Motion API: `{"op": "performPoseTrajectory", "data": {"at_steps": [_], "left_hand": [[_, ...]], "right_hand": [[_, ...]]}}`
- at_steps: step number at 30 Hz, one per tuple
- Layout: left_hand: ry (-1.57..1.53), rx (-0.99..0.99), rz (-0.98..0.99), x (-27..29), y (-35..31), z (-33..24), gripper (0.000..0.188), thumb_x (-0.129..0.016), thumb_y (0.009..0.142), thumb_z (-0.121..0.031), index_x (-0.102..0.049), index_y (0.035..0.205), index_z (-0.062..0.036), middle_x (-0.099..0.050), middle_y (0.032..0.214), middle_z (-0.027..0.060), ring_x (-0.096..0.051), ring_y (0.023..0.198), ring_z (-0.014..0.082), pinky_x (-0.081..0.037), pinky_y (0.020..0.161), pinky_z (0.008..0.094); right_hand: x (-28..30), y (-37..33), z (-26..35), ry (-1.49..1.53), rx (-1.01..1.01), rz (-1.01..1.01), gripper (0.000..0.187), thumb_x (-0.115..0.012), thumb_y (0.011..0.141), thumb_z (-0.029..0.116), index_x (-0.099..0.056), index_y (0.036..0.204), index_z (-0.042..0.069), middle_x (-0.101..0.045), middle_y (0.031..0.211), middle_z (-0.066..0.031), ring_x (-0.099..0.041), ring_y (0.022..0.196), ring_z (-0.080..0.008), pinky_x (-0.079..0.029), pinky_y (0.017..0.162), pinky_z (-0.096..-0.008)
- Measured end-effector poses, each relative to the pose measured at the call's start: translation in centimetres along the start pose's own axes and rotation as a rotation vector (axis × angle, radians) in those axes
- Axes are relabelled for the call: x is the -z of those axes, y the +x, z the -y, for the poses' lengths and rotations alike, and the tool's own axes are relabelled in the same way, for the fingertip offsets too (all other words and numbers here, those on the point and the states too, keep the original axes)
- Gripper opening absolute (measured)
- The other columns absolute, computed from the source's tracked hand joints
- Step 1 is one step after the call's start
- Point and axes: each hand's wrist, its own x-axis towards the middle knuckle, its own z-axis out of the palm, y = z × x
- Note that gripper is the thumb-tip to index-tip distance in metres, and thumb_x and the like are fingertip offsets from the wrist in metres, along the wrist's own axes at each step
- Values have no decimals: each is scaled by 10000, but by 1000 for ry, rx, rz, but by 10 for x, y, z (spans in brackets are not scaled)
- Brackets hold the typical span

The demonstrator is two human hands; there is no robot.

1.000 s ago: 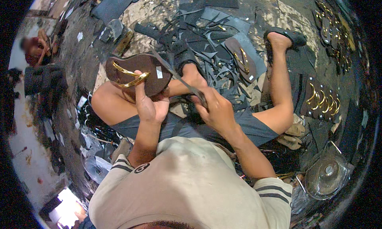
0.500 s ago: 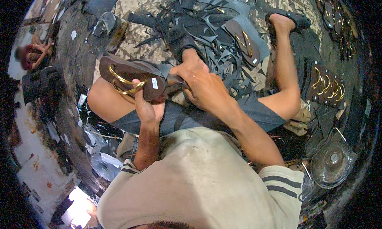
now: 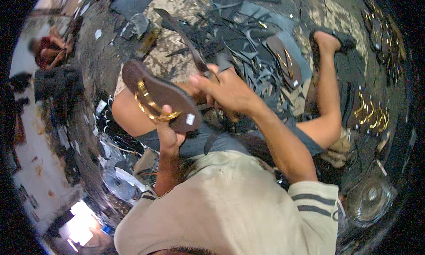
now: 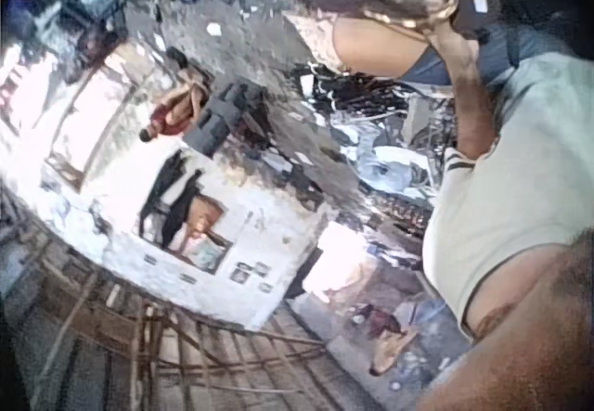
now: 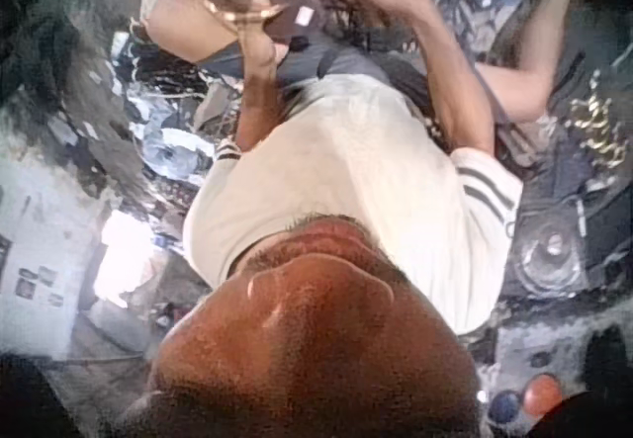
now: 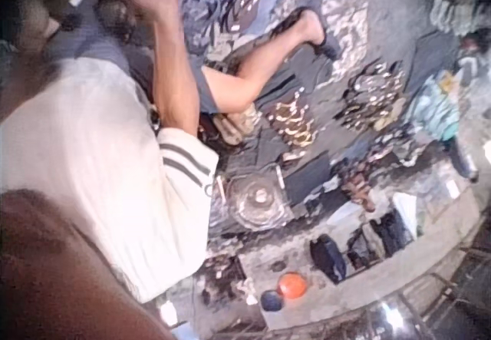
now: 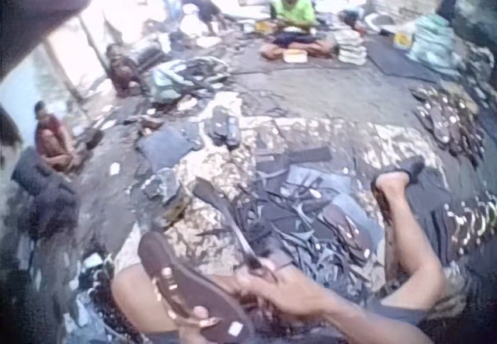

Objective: The person sits on the floor and uses a knife to trim excess material from the straps of brown sandals with gold straps. The person repeatedly picks up sandals, trims the straps, and places them back on a pile.

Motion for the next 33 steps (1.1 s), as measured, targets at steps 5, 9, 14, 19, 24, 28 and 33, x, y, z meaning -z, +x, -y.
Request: {"op": "performPoseTrajectory", "data": {"at_steps": [5,9,14,19,24,28,33], "left_hand": [[-130,-2,-140,-29,53,-25,667,-369,995,-555,-393,1400,-25,-502,1365,136,-466,1282,281,-343,1106,451],[84,1,125,-68,69,-22,683,-554,934,-548,-421,1349,-23,-568,1263,126,-571,1143,225,-493,946,375],[-95,58,33,-60,63,-5,388,-563,953,-402,-589,1080,-36,-689,954,117,-701,802,227,-593,719,360],[36,-44,-191,-47,35,-27,349,-559,972,-361,-599,1065,-27,-683,916,93,-684,764,192,-578,729,349],[37,-57,-299,-35,17,-23,338,-570,983,-344,-581,1105,-29,-673,952,72,-674,816,170,-564,757,329],[151,-91,-224,-25,6,-15,293,-593,975,-294,-571,1118,-38,-667,940,57,-670,789,148,-568,725,310],[46,3,-112,-29,-4,-31,263,-581,980,-251,-568,1105,-20,-663,929,57,-664,770,124,-568,694,282]], "right_hand": [[-5,-28,-14,-232,274,-289,369,-742,874,222,-610,1139,0,-672,835,-73,-616,686,-132,-506,619,-290],[-4,-40,-15,-520,473,-459,354,-740,865,177,-597,1141,8,-689,920,-140,-685,805,-252,-525,711,-321],[-8,-53,-15,-242,291,-301,353,-730,883,183,-588,1154,7,-659,878,-82,-629,784,-129,-511,688,-292],[-4,-84,-19,-379,43,-160,304,-709,864,155,-577,1110,37,-628,877,-134,-629,742,-215,-514,643,-356],[-22,-84,-53,-589,126,-59,348,-683,787,78,-550,1109,83,-616,912,-165,-641,829,-377,-520,685,-460],[-35,-45,-56,-623,283,-31,365,-686,790,87,-536,1123,86,-620,910,-172,-636,856,-391,-519,720,-484],[-47,6,-52,-517,557,19,481,-684,781,84,-520,1234,76,-634,955,-199,-633,894,-412,-504,755,-480]]}}
